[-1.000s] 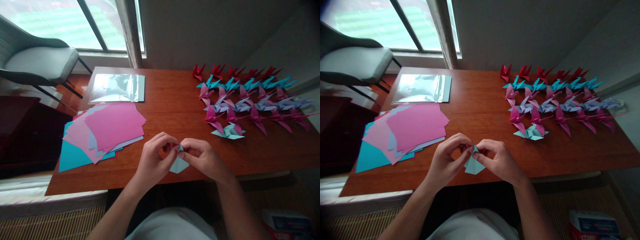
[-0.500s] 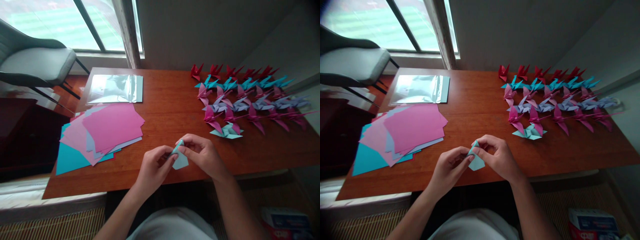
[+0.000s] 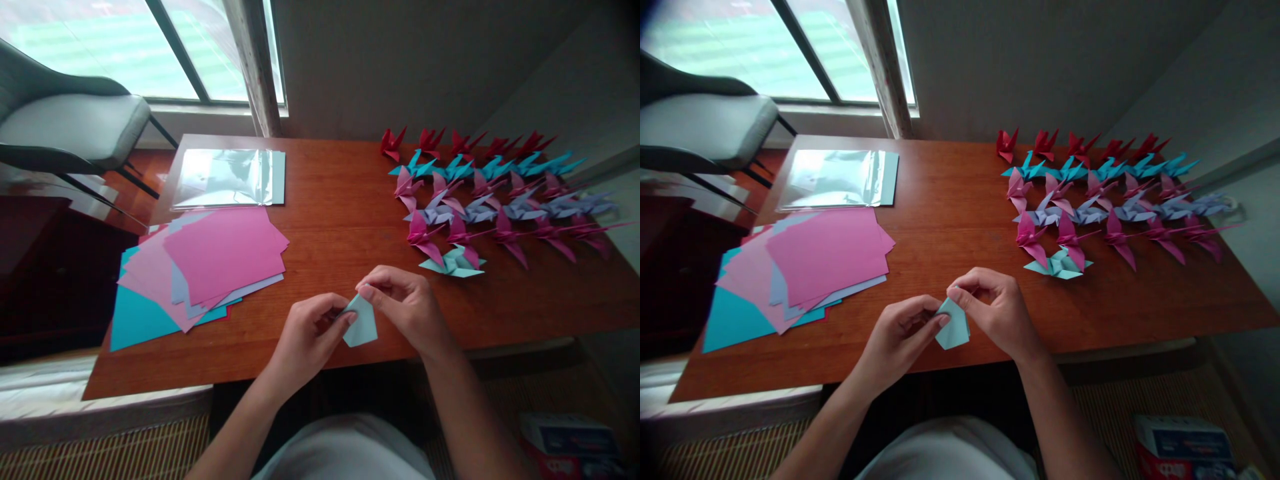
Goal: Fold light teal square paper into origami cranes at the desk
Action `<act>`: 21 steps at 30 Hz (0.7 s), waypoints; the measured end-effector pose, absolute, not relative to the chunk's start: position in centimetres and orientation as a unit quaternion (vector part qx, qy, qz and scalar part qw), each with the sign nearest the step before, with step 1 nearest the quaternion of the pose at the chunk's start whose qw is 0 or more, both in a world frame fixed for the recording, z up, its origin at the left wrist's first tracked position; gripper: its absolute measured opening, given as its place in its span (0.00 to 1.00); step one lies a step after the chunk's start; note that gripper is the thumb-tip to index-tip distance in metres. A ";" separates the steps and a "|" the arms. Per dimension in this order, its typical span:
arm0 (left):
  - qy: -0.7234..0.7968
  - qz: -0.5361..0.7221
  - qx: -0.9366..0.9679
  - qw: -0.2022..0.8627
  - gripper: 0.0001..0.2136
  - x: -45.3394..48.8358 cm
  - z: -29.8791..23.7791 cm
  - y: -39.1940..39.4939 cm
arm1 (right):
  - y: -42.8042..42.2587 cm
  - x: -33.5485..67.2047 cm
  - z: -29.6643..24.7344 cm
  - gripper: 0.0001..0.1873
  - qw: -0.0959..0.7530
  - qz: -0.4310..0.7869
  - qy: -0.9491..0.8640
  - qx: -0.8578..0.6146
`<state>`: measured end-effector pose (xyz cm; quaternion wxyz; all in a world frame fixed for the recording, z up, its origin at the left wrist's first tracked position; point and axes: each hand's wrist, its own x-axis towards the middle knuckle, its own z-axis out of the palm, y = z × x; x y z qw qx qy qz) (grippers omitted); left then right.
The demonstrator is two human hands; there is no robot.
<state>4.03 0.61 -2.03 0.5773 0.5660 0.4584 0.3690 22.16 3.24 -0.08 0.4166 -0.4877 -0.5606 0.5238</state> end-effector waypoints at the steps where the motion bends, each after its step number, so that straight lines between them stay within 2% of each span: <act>1: 0.459 0.369 0.569 0.574 0.09 4.0 -2.1 0.6 | 3.3 22.1 -0.1 0.08 0.419 0.519 -0.561 -0.491; 7: 0.460 0.349 0.575 0.580 0.10 4.0 -1.5 0.6 | 3.3 21.9 -0.1 0.10 0.433 0.489 -0.562 -0.508; 13: 0.456 0.344 0.492 0.657 0.11 4.0 -1.2 0.3 | 3.5 21.6 0.1 0.10 0.473 0.493 -0.536 -0.496; 17: 0.491 0.402 0.444 0.633 0.11 4.2 -1.6 0.4 | 3.4 21.5 -0.3 0.14 0.388 0.557 -0.559 -0.476; 21: 0.508 0.440 0.433 0.601 0.11 4.3 -1.3 0.7 | 3.1 21.8 -0.7 0.12 0.335 0.547 -0.597 -0.482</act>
